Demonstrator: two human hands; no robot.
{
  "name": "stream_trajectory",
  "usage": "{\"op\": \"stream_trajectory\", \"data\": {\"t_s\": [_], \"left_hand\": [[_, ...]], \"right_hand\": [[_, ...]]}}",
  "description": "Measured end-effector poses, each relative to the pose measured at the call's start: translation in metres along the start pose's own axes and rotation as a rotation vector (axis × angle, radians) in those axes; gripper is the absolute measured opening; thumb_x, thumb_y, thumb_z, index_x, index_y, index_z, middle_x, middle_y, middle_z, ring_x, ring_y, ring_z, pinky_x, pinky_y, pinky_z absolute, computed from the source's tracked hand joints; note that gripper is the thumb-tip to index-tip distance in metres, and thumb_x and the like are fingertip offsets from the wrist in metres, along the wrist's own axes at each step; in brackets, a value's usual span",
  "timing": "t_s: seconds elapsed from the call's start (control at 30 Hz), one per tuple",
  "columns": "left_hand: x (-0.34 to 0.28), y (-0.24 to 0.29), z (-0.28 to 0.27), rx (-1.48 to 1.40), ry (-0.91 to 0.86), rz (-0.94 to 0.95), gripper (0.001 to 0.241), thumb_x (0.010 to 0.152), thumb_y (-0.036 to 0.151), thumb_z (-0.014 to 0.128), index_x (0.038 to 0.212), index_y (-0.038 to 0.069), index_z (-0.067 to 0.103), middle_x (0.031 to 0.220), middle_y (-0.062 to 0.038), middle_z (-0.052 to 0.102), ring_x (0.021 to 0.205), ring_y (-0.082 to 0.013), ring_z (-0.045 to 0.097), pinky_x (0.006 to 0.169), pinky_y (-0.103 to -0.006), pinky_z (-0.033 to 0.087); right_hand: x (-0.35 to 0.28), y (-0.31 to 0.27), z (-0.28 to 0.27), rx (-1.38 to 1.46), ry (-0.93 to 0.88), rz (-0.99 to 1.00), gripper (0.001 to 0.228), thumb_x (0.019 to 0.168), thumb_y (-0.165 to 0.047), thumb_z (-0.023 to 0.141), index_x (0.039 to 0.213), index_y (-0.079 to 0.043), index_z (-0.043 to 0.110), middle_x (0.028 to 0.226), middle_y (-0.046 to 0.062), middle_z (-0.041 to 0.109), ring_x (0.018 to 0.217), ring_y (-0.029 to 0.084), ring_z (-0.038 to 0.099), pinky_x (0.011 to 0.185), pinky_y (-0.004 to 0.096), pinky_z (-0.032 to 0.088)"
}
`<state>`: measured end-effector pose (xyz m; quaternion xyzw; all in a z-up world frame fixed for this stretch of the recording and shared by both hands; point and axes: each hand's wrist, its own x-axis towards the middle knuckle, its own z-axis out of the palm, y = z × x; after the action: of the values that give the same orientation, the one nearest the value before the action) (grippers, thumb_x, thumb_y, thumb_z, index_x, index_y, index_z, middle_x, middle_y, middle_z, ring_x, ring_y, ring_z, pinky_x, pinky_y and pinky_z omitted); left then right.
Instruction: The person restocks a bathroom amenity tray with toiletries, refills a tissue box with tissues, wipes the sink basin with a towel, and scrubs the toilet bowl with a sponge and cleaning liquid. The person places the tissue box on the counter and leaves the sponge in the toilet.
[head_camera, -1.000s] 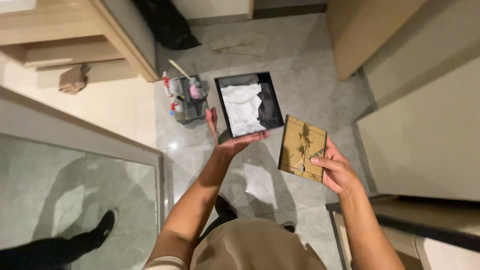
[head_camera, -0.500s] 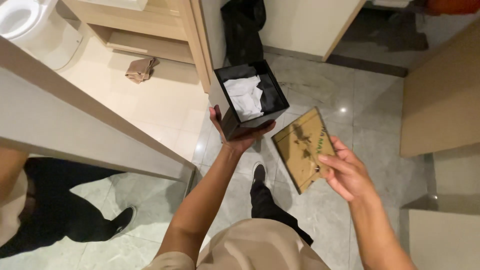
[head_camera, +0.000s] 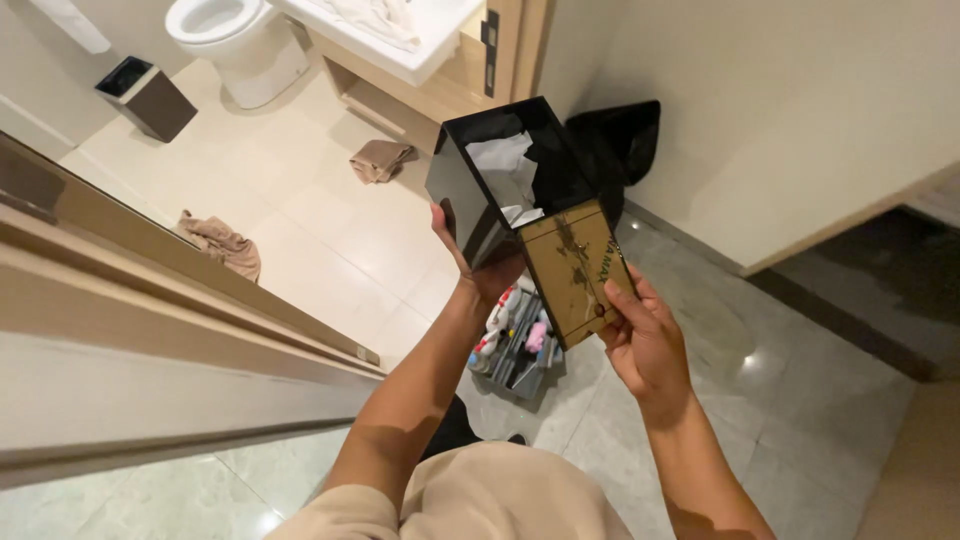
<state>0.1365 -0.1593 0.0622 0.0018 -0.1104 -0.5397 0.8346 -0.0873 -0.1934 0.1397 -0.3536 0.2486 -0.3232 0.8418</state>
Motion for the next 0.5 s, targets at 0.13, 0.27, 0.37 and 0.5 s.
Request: {"op": "stream_trajectory", "data": {"t_s": [0.13, 0.27, 0.37, 0.5], "left_hand": [[0.053, 0.046, -0.022, 0.090, 0.103, 0.024, 0.101, 0.075, 0.092, 0.049, 0.143, 0.017, 0.055, 0.136, -0.007, 0.060, 0.122, -0.0298, 0.057, 0.105, -0.0495, 0.047], [0.122, 0.110, -0.068, 0.044, 0.010, 0.060, 0.103, 0.077, 0.094, 0.050, 0.144, 0.016, 0.054, 0.139, -0.007, 0.059, 0.127, -0.0290, 0.056, 0.110, -0.0467, 0.045], [0.172, 0.169, -0.097, 0.031, -0.067, 0.069, 0.102, 0.079, 0.094, 0.051, 0.145, 0.016, 0.053, 0.141, -0.006, 0.058, 0.132, -0.0281, 0.054, 0.116, -0.0467, 0.043], [0.226, 0.262, -0.114, 0.095, 0.071, 0.091, 0.101, 0.072, 0.090, 0.055, 0.145, 0.020, 0.054, 0.143, -0.002, 0.058, 0.133, -0.0259, 0.053, 0.115, -0.0464, 0.043]], "right_hand": [[0.072, 0.004, 0.020, -0.022, -0.038, 0.029, 0.040, 0.100, -0.008, 0.058, 0.139, -0.002, 0.055, 0.121, 0.007, 0.071, 0.104, 0.013, 0.070, 0.090, 0.030, 0.059], [0.171, 0.026, 0.041, -0.033, -0.032, 0.028, 0.041, 0.101, -0.006, 0.061, 0.142, -0.003, 0.056, 0.120, 0.005, 0.070, 0.100, 0.010, 0.069, 0.082, 0.023, 0.056], [0.253, 0.051, 0.071, -0.051, -0.033, 0.033, 0.043, 0.102, -0.006, 0.064, 0.145, -0.002, 0.059, 0.115, 0.005, 0.072, 0.091, 0.008, 0.068, 0.069, 0.021, 0.052], [0.348, 0.083, 0.140, -0.063, 0.071, 0.107, 0.044, 0.095, -0.007, 0.062, 0.139, -0.003, 0.058, 0.110, 0.005, 0.074, 0.089, 0.009, 0.071, 0.071, 0.022, 0.058]]}}
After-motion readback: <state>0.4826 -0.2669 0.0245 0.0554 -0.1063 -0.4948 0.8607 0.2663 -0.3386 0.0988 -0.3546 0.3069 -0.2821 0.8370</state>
